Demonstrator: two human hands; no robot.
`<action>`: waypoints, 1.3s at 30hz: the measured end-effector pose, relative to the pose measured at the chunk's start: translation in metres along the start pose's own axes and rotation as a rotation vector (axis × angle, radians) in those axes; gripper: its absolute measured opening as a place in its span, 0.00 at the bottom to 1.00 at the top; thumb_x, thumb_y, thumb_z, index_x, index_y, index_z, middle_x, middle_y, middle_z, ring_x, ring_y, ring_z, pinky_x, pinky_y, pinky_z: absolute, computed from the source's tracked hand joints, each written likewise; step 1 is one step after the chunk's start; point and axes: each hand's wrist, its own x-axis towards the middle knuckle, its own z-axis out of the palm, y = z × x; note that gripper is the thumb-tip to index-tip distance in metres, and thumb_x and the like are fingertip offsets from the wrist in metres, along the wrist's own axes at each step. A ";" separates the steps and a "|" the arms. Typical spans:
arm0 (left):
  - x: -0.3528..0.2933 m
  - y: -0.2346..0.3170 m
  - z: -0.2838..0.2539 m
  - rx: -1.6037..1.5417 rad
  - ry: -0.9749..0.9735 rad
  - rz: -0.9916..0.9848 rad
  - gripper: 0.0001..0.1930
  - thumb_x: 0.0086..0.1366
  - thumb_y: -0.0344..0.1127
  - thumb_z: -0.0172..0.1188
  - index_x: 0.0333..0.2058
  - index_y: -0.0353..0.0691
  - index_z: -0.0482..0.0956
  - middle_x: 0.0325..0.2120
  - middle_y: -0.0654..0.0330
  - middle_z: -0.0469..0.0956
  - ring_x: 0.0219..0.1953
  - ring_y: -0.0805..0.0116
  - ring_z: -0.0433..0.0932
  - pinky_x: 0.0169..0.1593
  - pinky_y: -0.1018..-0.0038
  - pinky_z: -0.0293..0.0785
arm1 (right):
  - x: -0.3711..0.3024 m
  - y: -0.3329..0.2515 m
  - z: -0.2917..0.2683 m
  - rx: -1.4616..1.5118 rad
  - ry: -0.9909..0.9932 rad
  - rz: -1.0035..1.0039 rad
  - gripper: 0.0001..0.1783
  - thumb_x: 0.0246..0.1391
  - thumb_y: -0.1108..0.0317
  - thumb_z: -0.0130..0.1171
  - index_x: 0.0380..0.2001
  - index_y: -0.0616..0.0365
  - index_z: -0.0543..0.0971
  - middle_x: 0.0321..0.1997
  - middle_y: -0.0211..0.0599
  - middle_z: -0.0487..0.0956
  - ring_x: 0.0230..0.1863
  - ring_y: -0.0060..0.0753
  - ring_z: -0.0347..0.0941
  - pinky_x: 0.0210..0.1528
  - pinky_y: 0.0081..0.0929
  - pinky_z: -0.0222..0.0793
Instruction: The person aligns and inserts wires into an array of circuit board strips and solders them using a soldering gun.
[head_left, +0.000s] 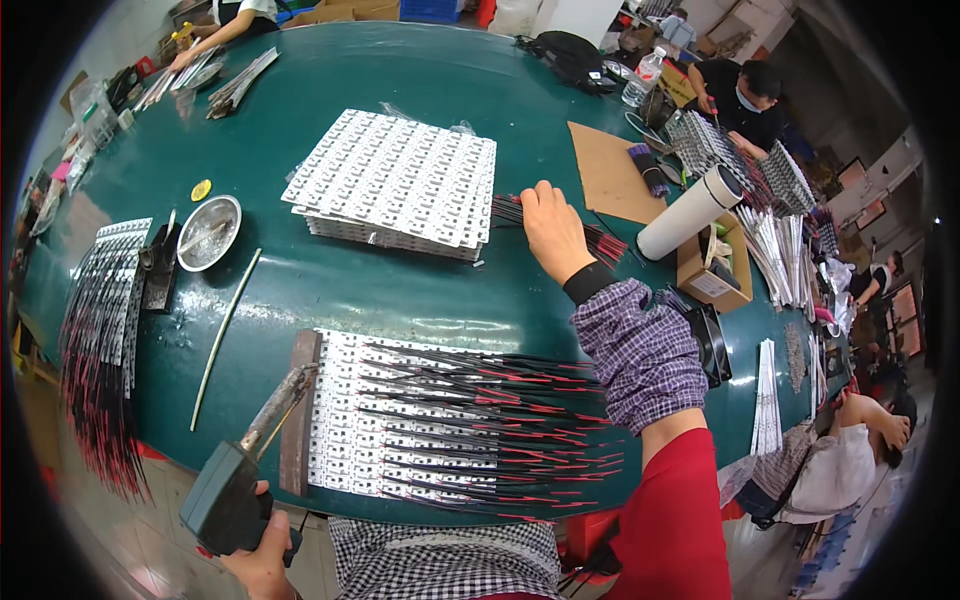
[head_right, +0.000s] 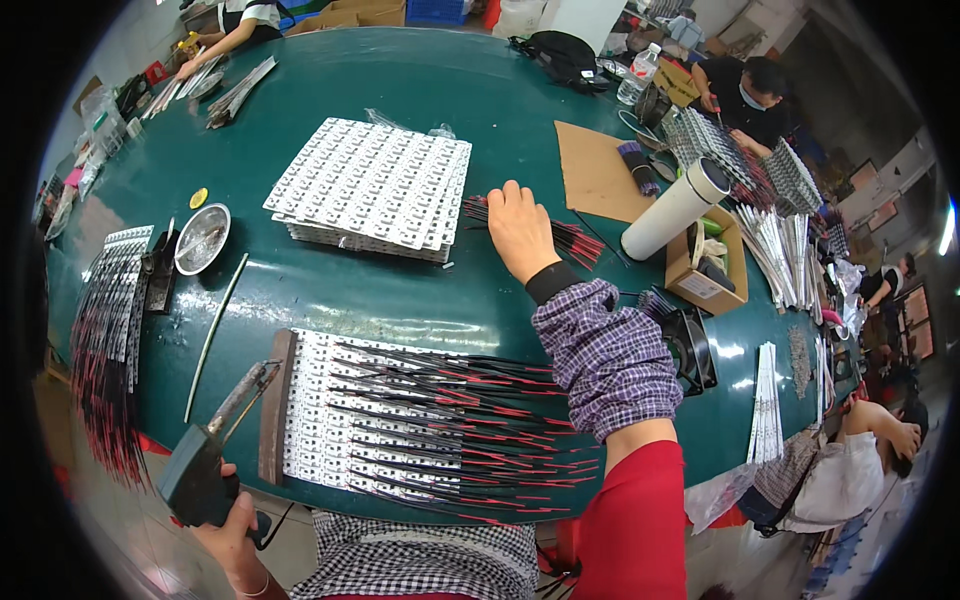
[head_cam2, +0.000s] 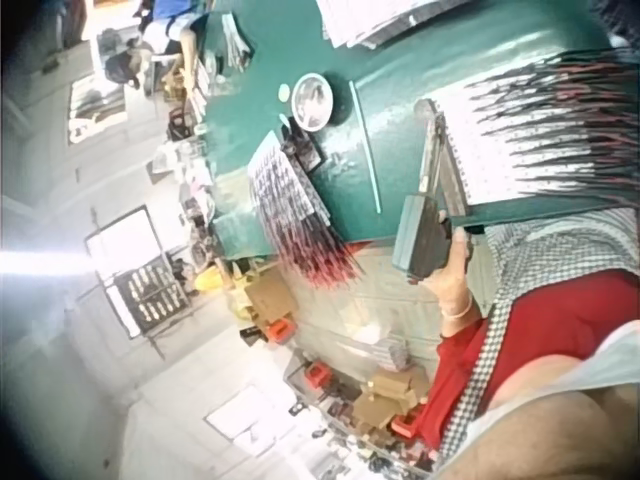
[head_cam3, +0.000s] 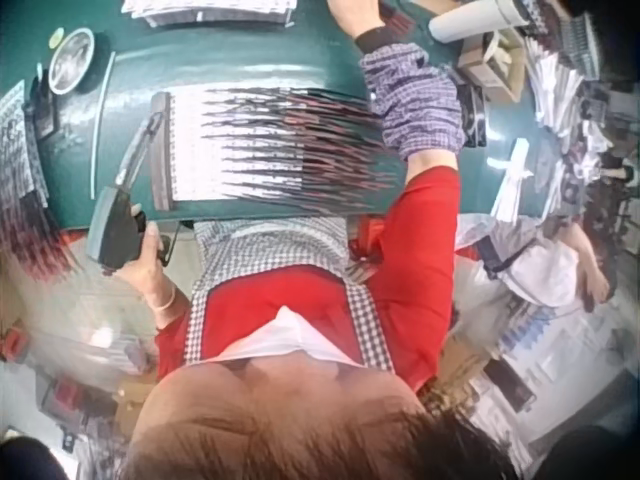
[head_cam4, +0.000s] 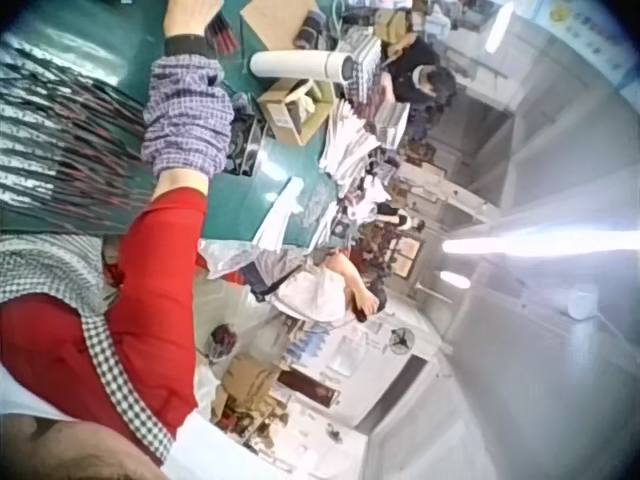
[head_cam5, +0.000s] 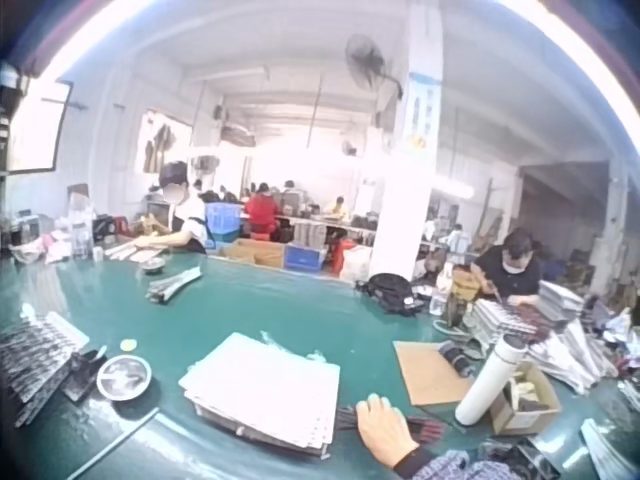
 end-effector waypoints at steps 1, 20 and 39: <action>-0.004 0.003 0.000 0.001 0.014 0.000 0.30 0.54 0.19 0.63 0.59 0.27 0.72 0.49 0.49 0.78 0.25 0.77 0.71 0.21 0.82 0.65 | 0.002 -0.005 -0.006 0.008 0.005 -0.010 0.06 0.56 0.73 0.57 0.36 0.57 0.72 0.37 0.38 0.70 0.39 0.39 0.75 0.33 0.35 0.76; -0.019 -0.012 -0.030 -0.064 -0.093 -0.020 0.26 0.55 0.16 0.67 0.55 0.30 0.78 0.47 0.53 0.82 0.34 0.73 0.78 0.36 0.76 0.73 | -0.012 -0.153 -0.122 -0.008 -0.452 -0.262 0.06 0.51 0.71 0.62 0.33 0.56 0.76 0.36 0.35 0.73 0.38 0.32 0.77 0.28 0.37 0.76; -0.014 -0.039 -0.017 0.033 -0.261 0.042 0.15 0.54 0.21 0.70 0.42 0.29 0.83 0.36 0.58 0.83 0.34 0.73 0.80 0.37 0.77 0.76 | -0.067 -0.251 -0.150 1.054 -0.460 0.285 0.08 0.53 0.75 0.66 0.34 0.66 0.78 0.32 0.50 0.78 0.32 0.55 0.78 0.35 0.45 0.71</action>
